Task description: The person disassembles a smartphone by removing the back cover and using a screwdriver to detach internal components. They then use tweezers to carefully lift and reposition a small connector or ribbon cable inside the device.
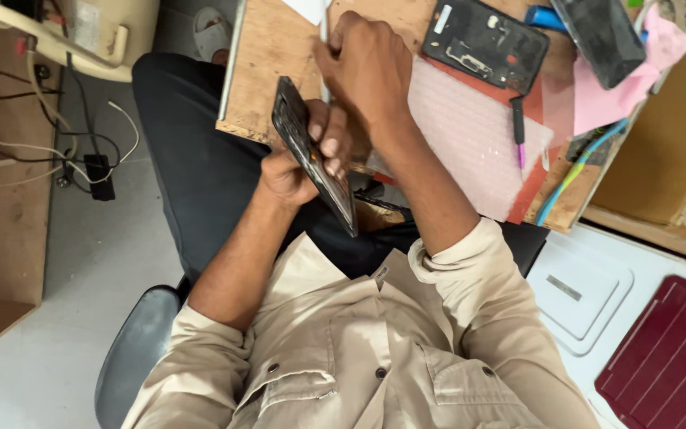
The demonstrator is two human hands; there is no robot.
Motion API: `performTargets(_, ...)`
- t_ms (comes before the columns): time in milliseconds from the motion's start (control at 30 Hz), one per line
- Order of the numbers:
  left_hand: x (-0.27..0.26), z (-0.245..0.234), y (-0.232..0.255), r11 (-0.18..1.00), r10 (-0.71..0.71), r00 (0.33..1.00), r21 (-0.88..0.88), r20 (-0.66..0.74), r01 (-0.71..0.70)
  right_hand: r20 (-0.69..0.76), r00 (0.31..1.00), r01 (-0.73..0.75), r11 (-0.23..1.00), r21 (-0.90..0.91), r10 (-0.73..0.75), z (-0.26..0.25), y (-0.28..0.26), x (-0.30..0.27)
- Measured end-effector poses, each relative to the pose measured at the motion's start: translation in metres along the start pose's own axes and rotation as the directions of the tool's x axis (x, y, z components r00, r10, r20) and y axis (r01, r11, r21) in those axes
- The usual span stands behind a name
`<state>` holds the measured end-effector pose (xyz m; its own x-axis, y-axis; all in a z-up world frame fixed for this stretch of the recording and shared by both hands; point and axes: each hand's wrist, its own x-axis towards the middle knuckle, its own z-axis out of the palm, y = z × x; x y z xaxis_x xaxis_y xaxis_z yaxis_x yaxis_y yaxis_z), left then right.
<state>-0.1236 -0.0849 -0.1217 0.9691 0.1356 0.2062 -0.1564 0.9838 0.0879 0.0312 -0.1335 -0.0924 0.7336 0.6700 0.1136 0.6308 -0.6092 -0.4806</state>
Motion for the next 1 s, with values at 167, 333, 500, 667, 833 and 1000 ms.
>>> performTargets(167,0.003,0.007,-0.002,0.988,-0.033,0.99,-0.143,0.138,0.053,-0.045,0.997,0.068,0.995,0.075,-0.065,-0.008,0.027,-0.007)
performTargets(333,0.006,0.014,-0.005,0.965,-0.045,0.978,-0.244,0.202,0.094,0.175,0.977,-0.203,0.799,0.566,0.125,-0.051,0.057,-0.037)
performTargets(500,0.011,0.012,-0.011,0.963,-0.052,0.972,-0.246,0.228,0.109,0.174,0.961,-0.269,0.594,0.758,0.213,-0.079,0.077,-0.078)
performTargets(667,0.015,0.004,-0.015,0.976,-0.054,0.957,-0.186,0.285,0.11,0.146,0.961,-0.167,0.074,0.983,0.234,-0.088,0.071,-0.105)
performTargets(833,0.014,0.001,-0.019,0.976,-0.094,0.952,-0.16,0.291,0.146,-0.022,0.959,0.016,0.023,1.0,0.282,-0.089,0.045,-0.112)
performTargets(1000,0.012,0.005,-0.021,0.979,-0.106,0.96,-0.143,0.261,0.147,-0.158,0.973,0.161,-0.001,0.987,0.167,-0.084,0.024,-0.128)
